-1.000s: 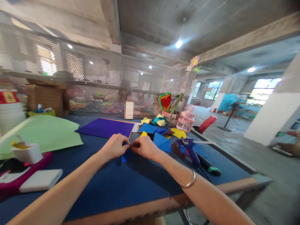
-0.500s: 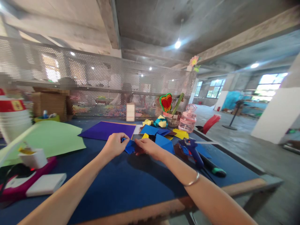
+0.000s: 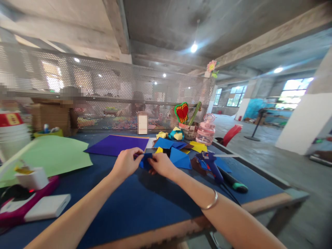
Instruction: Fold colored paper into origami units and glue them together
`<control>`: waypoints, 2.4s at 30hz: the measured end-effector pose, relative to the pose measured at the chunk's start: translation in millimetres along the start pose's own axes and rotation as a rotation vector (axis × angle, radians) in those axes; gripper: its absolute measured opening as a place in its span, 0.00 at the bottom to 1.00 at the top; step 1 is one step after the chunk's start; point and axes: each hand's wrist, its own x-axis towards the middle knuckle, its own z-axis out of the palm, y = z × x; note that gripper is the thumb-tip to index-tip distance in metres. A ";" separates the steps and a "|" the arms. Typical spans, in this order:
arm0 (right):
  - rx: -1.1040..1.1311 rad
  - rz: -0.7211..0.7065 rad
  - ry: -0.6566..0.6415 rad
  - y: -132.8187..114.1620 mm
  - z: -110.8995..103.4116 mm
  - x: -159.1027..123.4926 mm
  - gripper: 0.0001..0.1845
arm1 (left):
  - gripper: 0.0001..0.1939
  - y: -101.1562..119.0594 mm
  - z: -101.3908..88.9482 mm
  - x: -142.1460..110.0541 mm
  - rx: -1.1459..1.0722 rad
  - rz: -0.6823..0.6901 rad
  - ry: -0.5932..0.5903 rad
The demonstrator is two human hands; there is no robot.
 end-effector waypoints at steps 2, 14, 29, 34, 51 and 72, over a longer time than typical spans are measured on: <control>-0.053 -0.030 0.019 1.4 -0.9 -0.5 0.12 | 0.09 -0.4 -0.2 -0.5 -0.001 0.024 -0.018; 0.092 -0.074 0.007 -7.9 1.3 -0.9 0.25 | 0.07 7.0 -9.2 -0.6 0.041 -0.103 0.151; -0.187 -0.238 0.162 -5.3 -7.0 -0.9 0.07 | 0.11 1.7 4.8 1.6 -0.234 -0.169 0.061; -0.333 -0.310 0.173 -5.7 -8.9 -1.2 0.07 | 0.20 3.0 6.7 2.5 -0.390 -0.118 -0.056; -0.164 -0.395 0.279 -11.0 -6.5 -4.5 0.05 | 0.12 12.5 5.6 -3.8 -0.630 -0.337 -0.137; -0.426 -0.286 0.666 -18.7 -67.5 -148.5 0.10 | 0.10 -1.0 6.7 -0.6 -0.611 -0.385 -0.070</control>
